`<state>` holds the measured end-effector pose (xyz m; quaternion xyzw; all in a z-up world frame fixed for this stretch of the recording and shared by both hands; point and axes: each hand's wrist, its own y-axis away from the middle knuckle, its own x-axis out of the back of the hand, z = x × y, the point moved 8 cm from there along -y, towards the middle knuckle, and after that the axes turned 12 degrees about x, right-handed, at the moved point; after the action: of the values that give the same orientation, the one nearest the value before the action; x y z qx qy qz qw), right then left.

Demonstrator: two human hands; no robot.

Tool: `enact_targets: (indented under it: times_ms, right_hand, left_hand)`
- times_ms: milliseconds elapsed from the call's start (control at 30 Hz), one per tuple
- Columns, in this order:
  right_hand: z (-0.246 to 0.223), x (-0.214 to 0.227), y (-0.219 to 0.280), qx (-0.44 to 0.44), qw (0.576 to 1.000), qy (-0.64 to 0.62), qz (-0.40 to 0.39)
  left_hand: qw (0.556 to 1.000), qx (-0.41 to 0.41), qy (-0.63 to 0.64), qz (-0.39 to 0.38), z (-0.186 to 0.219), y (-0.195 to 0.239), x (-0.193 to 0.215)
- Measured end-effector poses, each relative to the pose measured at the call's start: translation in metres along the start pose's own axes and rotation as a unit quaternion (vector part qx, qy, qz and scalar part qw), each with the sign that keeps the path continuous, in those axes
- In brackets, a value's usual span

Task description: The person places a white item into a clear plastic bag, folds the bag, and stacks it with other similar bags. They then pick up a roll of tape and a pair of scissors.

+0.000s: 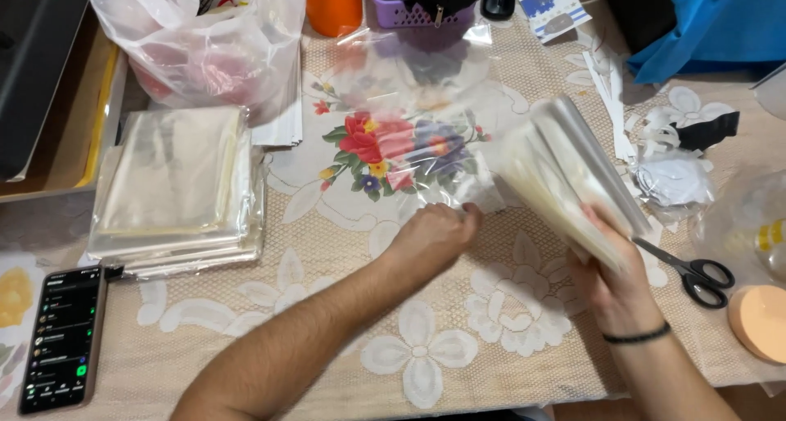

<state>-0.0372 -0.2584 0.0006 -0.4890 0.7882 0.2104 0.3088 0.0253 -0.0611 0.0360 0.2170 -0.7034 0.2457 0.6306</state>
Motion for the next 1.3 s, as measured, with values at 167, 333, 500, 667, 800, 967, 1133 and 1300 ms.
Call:
enact_targets:
  times_ms: [167, 333, 500, 667, 800, 967, 1133, 1300]
  right_hand:
    - [0.016, -0.044, -0.048, 0.032, 0.999, -0.031, -0.01]
    - [0.039, -0.065, -0.057, 0.02, 0.997, -0.025, -0.066]
    - [0.04, -0.073, -0.055, 0.082, 0.966, 0.084, -0.229]
    - [0.037, -0.056, -0.046, 0.133, 0.906, 0.185, -0.357]
    - [0.039, -0.048, -0.037, 0.187, 0.811, 0.274, -0.481]
    - [0.067, -0.02, -0.051, -0.057, 0.866, 0.169, -0.468]
    - [0.061, -0.01, -0.048, -0.084, 0.879, 0.205, -0.423]
    - [0.05, -0.017, -0.054, -0.02, 0.872, 0.329, -0.362]
  left_hand:
    - [0.961, 0.05, -0.051, 0.267, -0.013, 0.021, 0.009]
    - [0.947, 0.083, -0.019, 0.311, -0.056, 0.012, -0.016]
    - [0.899, 0.092, 0.374, 0.206, -0.095, 0.004, -0.03]
    - [0.853, 0.105, 0.493, 0.14, -0.094, 0.001, -0.017]
    - [0.848, 0.122, 0.48, 0.189, -0.102, 0.007, -0.007]
    - [0.917, 0.13, 0.274, 0.258, -0.091, 0.009, -0.026]
    - [0.943, 0.153, 0.042, 0.294, -0.076, 0.016, 0.006]
    - [0.927, 0.123, 0.294, 0.199, -0.085, 0.019, 0.016]
